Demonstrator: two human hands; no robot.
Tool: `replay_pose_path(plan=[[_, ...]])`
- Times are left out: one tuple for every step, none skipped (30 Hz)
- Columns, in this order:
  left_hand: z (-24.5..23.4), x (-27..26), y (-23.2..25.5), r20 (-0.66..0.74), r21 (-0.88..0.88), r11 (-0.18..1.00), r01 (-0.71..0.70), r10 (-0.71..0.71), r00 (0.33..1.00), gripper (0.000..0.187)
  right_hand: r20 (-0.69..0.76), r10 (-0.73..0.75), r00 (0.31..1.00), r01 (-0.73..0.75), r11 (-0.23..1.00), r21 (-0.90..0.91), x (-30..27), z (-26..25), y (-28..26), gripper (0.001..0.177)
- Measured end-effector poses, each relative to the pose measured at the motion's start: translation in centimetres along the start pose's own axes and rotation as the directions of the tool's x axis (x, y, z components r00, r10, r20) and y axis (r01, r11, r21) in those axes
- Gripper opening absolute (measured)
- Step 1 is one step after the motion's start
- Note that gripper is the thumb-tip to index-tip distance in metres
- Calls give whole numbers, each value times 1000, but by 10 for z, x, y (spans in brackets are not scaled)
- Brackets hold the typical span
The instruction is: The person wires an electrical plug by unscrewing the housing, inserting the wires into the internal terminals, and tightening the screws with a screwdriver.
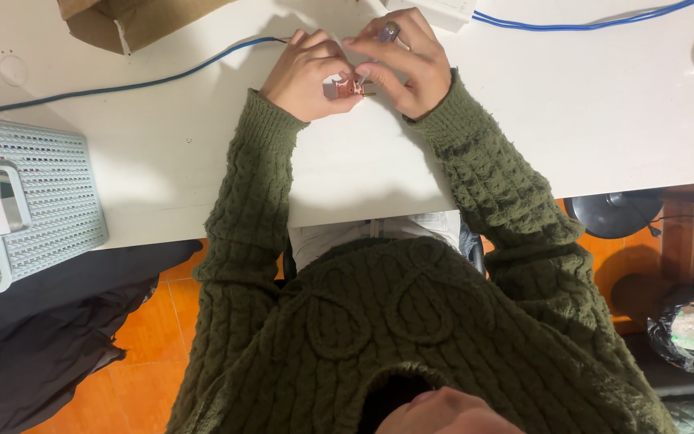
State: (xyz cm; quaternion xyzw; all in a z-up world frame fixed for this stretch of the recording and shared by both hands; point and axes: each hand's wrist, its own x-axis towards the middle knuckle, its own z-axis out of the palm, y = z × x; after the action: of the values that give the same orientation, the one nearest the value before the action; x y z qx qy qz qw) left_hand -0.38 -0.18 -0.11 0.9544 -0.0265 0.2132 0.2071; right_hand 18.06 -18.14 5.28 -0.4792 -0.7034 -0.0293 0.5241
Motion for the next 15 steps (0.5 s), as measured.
replay_pose_path(plan=[[-1, 0, 0, 5, -17, 1000, 12, -12, 1000, 30, 0, -22, 1000, 22, 999, -33, -3, 0, 4, 29], [-3, -1, 1, 12, -35, 999, 25, -24, 1000, 28, 1, -42, 999, 42, 997, -65, -7, 1, 7, 31], [-3, -1, 1, 16, -35, 999, 26, -25, 1000, 28, -1, -39, 999, 39, 997, -64, -10, 1, 5, 31], [-4, 1, 1, -39, -9, 1000, -6, 6, 999, 26, -12, 70, 997, -70, 997, 15, -12, 1, 4, 30], [-5, 2, 0, -93, 20, 999, -37, 39, 995, 25, -14, 179, 984, -177, 980, 96, -15, 1, 3, 36], [-6, 3, 1, -90, 18, 999, -39, 41, 995, 25, -17, 181, 983, -179, 979, 95, -11, -3, 1, 36], [-8, 5, 2, -141, 75, 997, -23, 34, 989, 22, -67, 203, 977, -193, 973, 129, -7, -7, -1, 31], [-10, 7, 1, -192, 134, 991, -4, 30, 981, 20, -116, 224, 968, -204, 965, 165, -3, -11, -1, 28], [-10, 9, 1, -189, 135, 991, -5, 31, 981, 20, -119, 225, 967, -204, 965, 166, -9, -14, 11, 28], [-11, 9, 0, -215, 202, 979, 29, 15, 976, 19, -185, 253, 950, -231, 964, 133, -16, -16, 23, 23], [-11, 10, 0, -243, 266, 962, 66, 1, 970, 20, -251, 278, 927, -260, 960, 102, -23, -18, 35, 18], [-8, 9, -2, -240, 268, 961, 63, 3, 971, 20, -254, 278, 926, -260, 960, 103, -29, -21, 44, 18], [-5, 9, -3, -263, 276, 957, 90, -15, 965, 19, -236, 266, 934, -271, 963, 13, -35, -23, 53, 20], [-2, 9, -5, -286, 282, 952, 116, -32, 958, 19, -218, 256, 942, -278, 957, -78, -41, -25, 62, 24], [0, 9, -6, -283, 283, 952, 113, -29, 959, 19, -221, 256, 941, -279, 957, -77, -40, -25, 60, 24]])
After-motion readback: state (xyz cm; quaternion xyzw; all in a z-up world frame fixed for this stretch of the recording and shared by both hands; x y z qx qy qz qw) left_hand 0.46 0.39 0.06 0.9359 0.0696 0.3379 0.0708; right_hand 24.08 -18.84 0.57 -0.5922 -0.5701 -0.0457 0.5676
